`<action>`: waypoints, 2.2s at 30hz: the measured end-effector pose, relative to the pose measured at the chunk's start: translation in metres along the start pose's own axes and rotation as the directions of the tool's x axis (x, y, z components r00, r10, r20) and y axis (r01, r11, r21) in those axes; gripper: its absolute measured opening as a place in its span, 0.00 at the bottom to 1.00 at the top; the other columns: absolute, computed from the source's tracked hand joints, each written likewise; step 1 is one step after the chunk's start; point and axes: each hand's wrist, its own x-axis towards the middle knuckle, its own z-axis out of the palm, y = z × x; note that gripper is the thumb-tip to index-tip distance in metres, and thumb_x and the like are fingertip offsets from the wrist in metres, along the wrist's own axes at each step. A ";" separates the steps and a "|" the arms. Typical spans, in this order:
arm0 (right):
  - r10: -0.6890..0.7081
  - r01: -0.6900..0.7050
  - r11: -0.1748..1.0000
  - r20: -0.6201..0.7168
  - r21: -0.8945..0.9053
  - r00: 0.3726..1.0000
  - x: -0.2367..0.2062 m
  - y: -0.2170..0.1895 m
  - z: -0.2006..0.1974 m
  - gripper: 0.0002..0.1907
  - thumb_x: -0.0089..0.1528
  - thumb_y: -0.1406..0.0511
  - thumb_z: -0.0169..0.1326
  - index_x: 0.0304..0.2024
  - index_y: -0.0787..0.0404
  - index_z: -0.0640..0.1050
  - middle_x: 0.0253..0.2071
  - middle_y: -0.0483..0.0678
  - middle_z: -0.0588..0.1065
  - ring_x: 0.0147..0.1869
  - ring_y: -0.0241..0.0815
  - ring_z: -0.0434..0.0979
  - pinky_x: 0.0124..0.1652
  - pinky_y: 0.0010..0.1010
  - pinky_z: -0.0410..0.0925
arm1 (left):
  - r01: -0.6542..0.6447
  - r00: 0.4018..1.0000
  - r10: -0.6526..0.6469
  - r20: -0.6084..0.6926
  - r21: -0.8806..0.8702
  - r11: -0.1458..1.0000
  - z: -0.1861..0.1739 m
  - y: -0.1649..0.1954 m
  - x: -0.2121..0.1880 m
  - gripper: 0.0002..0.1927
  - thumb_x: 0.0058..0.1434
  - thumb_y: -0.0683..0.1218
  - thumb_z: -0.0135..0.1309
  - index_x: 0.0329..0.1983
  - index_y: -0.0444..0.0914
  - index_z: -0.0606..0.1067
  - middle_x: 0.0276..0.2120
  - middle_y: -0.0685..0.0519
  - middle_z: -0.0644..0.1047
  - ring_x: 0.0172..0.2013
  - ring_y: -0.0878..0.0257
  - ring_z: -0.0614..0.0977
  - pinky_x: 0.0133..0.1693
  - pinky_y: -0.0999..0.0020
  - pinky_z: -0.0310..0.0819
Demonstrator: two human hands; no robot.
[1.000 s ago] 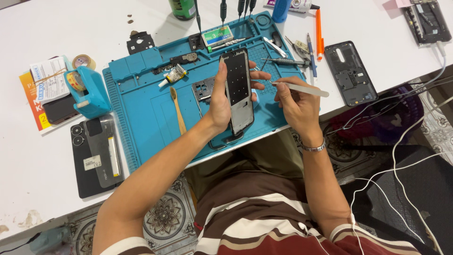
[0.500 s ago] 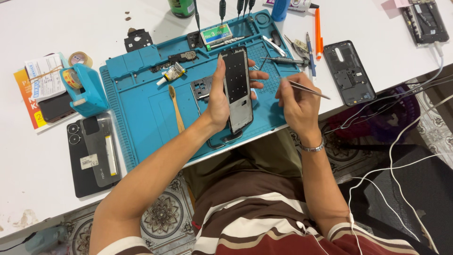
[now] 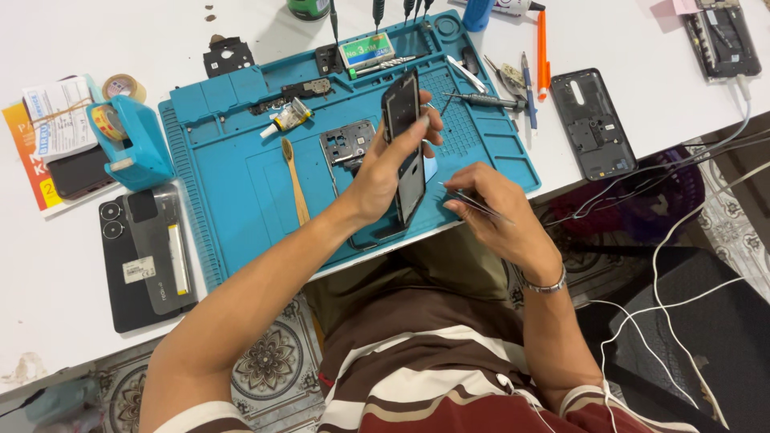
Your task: The person uses a metal prying tool to separate the screen assembly from the smartphone chassis. They work along the edges to release adhesive, then lift and detach the screen from the frame.
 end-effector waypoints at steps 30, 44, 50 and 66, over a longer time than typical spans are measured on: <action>0.128 -0.132 0.991 -0.100 -0.027 0.987 0.008 -0.003 0.017 0.05 0.61 0.72 0.61 0.40 0.64 0.81 0.37 0.49 0.81 0.37 0.44 0.81 0.37 0.29 0.71 | -0.066 0.996 0.053 0.070 0.200 0.978 0.008 -0.004 -0.006 0.42 0.72 0.71 0.35 0.77 0.40 0.51 0.53 0.57 0.64 0.54 0.66 0.66 0.59 0.65 0.65; 0.164 -0.167 0.981 -0.039 -0.094 0.986 0.010 -0.007 0.014 0.04 0.61 0.70 0.61 0.38 0.66 0.81 0.35 0.52 0.80 0.30 0.48 0.78 0.32 0.32 0.68 | -0.052 0.998 0.049 0.028 0.136 0.989 0.007 -0.009 -0.004 0.40 0.73 0.70 0.39 0.76 0.41 0.52 0.50 0.59 0.65 0.49 0.68 0.65 0.56 0.69 0.65; 0.268 -0.268 0.963 0.022 -0.021 0.963 0.015 -0.009 0.006 0.03 0.61 0.70 0.60 0.37 0.65 0.83 0.28 0.53 0.79 0.25 0.48 0.76 0.29 0.32 0.66 | -0.037 0.999 0.034 0.025 0.143 0.989 0.010 -0.008 -0.004 0.40 0.72 0.69 0.39 0.76 0.40 0.52 0.51 0.58 0.65 0.51 0.68 0.66 0.57 0.69 0.65; 0.319 -0.317 0.948 -0.054 0.037 0.946 0.014 -0.002 0.014 0.07 0.63 0.67 0.59 0.38 0.67 0.82 0.27 0.50 0.80 0.28 0.39 0.82 0.30 0.27 0.71 | -0.088 0.995 0.080 0.057 0.162 0.983 0.010 -0.011 -0.004 0.40 0.73 0.68 0.40 0.76 0.39 0.51 0.50 0.59 0.63 0.50 0.68 0.65 0.58 0.68 0.64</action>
